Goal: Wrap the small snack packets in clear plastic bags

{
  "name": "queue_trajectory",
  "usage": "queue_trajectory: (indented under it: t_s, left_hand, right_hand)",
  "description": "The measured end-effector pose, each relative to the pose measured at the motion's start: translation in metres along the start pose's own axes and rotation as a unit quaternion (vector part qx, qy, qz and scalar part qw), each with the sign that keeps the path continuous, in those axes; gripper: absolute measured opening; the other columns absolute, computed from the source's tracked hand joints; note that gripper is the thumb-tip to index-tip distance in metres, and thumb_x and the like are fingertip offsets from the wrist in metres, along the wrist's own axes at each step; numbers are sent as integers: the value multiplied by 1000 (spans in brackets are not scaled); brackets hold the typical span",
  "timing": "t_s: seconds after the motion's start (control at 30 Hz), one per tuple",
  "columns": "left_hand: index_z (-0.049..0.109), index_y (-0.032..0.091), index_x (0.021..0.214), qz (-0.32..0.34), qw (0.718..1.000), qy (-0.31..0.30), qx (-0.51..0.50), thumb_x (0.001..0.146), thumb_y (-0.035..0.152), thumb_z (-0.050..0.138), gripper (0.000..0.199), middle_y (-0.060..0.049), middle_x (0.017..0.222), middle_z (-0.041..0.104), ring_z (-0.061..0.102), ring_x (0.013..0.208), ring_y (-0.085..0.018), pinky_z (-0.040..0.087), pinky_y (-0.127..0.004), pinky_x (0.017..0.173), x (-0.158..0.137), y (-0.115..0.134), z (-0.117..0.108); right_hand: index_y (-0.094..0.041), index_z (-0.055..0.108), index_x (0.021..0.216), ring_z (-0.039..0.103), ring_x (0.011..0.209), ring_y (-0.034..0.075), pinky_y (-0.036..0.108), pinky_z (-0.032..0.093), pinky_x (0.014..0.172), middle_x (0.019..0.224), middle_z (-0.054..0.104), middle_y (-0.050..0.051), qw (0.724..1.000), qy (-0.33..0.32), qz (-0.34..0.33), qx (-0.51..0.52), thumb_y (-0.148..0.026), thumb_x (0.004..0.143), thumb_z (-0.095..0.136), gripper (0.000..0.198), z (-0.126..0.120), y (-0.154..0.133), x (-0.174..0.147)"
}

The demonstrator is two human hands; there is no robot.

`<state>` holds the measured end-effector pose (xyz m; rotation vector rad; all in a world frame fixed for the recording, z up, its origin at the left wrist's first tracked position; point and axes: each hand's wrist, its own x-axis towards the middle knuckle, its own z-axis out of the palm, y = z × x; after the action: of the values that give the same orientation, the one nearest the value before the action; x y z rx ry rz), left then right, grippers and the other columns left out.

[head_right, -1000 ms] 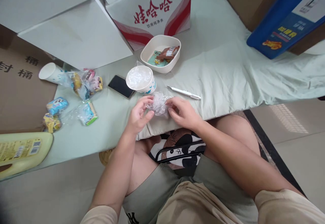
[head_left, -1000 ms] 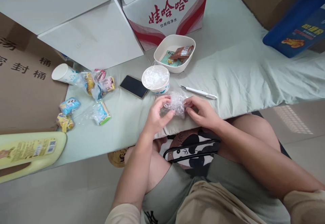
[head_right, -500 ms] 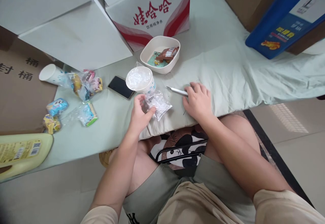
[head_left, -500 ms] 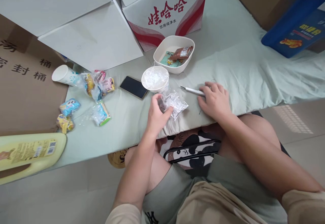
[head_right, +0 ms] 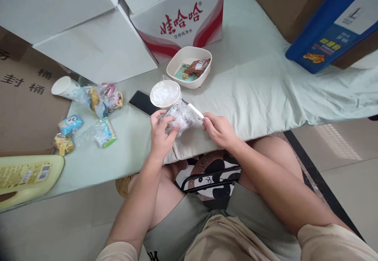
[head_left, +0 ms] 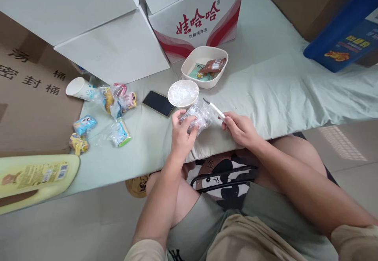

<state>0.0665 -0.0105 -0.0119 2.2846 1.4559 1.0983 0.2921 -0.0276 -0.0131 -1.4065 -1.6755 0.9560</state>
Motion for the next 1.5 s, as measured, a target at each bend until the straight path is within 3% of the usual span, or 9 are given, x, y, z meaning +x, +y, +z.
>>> queue_trajectory:
  t_s: [0.13, 0.3, 0.5, 0.67, 0.83, 0.97, 1.13, 1.27, 1.5]
  left_hand:
    - [64, 22, 93, 26, 999, 4, 31, 84, 14, 65, 12, -8, 122, 53, 61, 109, -21, 55, -32, 83, 1, 3, 1]
    - [55, 23, 94, 19, 999, 36, 8, 77, 12, 73, 26, -7, 117, 58, 62, 108, -21, 55, -33, 87, 3, 4, 2]
    - [51, 23, 105, -13, 999, 38, -1, 78, 15, 72, 35, -9, 119, 59, 61, 113, -22, 55, -34, 86, 4, 1, 2]
    - [53, 22, 101, -7, 998, 64, -4, 75, 12, 72, 34, -9, 117, 59, 61, 112, -22, 53, -35, 88, 4, 2, 2]
    - [52, 22, 97, -88, 986, 108, -93, 74, 18, 75, 32, -8, 119, 60, 60, 113, -22, 52, -29, 79, 5, 1, 1]
    - [48, 23, 96, -185, 951, 159, -188, 72, 27, 79, 39, -8, 121, 59, 62, 106, -19, 51, -26, 77, 9, -2, -2]
    - [49, 23, 99, -248, 914, 189, -261, 70, 33, 82, 45, -4, 110, 59, 61, 89, -13, 49, -23, 75, 12, -6, -5]
    - [52, 22, 100, -271, 906, 171, -275, 72, 36, 80, 43, -1, 97, 57, 56, 79, -11, 46, -21, 72, 12, -6, -5]
    - [51, 22, 100, -269, 909, 177, -265, 72, 38, 78, 43, 1, 93, 55, 55, 76, -10, 45, -21, 71, 13, -4, -7]
  right_hand:
    - [-20, 64, 91, 56, 53, 14, 28, 43, 63, 64, 66, 0, 998, -49, 8, 33, -41, 101, 32, 39, 5, 0, -3]
    - [-20, 62, 79, 59, 58, 15, 28, 42, 67, 69, 71, 2, 992, -123, 5, 0, -36, 100, 33, 40, 5, -5, 0]
    - [-19, 62, 74, 54, 54, 13, 27, 39, 64, 62, 66, 1, 991, -130, 13, -14, -35, 99, 32, 42, 2, -10, 0]
    - [-19, 63, 73, 53, 54, 13, 27, 39, 64, 61, 65, 0, 990, -136, 20, -14, -33, 99, 33, 42, 0, -10, -2]
    - [-19, 63, 75, 53, 55, 13, 27, 40, 65, 68, 71, 2, 988, -148, 32, -19, -32, 99, 34, 40, -1, -12, -1]
    - [-19, 63, 73, 55, 56, 14, 27, 40, 65, 68, 71, 2, 986, -159, 27, -31, -31, 99, 34, 41, -1, -13, 0]
    - [-19, 63, 78, 55, 55, 14, 27, 39, 63, 69, 71, 2, 987, -156, 9, -37, -32, 99, 34, 38, -1, -11, 0]
    - [-20, 59, 76, 52, 53, 14, 27, 36, 61, 63, 65, 2, 987, -147, -10, -68, -32, 98, 34, 36, 0, -9, 0]
    - [-20, 60, 78, 49, 52, 14, 27, 34, 61, 58, 58, 0, 983, -151, -13, -100, -33, 97, 36, 33, 1, -10, 0]
